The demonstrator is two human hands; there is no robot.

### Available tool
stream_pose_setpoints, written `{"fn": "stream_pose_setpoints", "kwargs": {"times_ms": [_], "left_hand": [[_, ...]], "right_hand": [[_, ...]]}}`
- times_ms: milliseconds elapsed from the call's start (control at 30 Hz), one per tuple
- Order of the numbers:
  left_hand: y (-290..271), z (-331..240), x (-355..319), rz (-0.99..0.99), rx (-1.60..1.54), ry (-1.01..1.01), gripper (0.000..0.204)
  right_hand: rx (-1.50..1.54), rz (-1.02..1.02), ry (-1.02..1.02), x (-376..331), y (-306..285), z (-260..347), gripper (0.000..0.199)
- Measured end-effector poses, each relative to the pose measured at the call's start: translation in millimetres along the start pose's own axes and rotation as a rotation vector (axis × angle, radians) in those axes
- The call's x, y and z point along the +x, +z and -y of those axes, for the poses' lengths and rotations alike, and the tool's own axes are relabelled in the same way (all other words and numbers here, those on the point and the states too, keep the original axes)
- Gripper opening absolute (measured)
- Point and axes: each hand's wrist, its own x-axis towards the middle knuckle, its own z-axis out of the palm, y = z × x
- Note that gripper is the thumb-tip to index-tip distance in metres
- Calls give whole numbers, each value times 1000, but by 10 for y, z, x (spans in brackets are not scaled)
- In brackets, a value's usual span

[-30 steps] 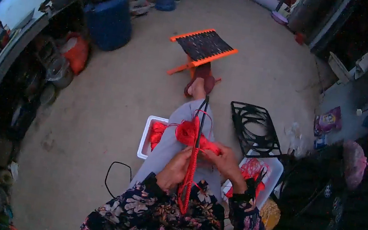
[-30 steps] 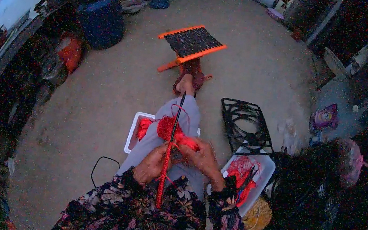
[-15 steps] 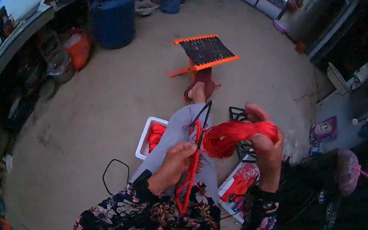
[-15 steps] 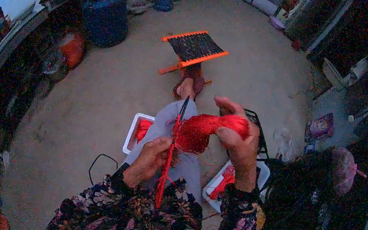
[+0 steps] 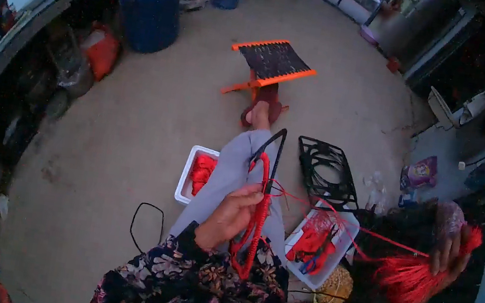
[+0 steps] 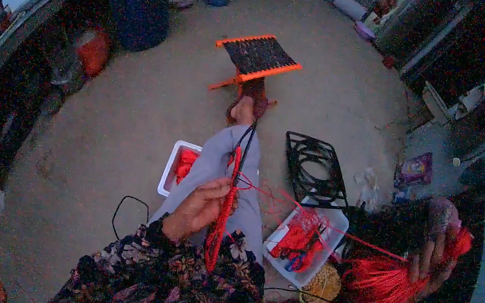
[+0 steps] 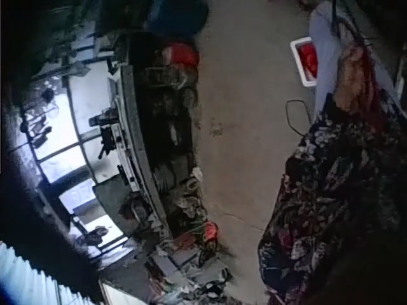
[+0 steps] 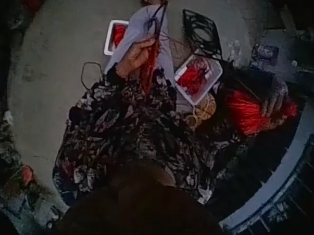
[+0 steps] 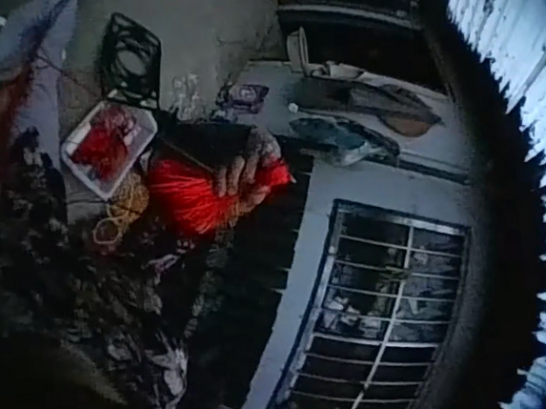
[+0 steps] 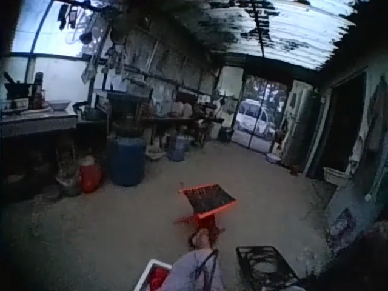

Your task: Weaving red synthetic cord onto a black metal furniture frame.

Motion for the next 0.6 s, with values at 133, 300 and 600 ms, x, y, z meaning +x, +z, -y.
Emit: {"fn": "stream_pose_setpoints", "kwargs": {"times_ms": [133,300,600], "left_hand": [[149,15,21,-73,25,-44,33],[21,13,30,-38,59,-12,37],[80,-37,6,-104,120,-12,38]], "right_hand": [[-823,-666,-37,-461,-229,72,43],[-1059,-586,391,-392,-201,-670,33],[-463,-194,452,39,612,-2250,29]]}}
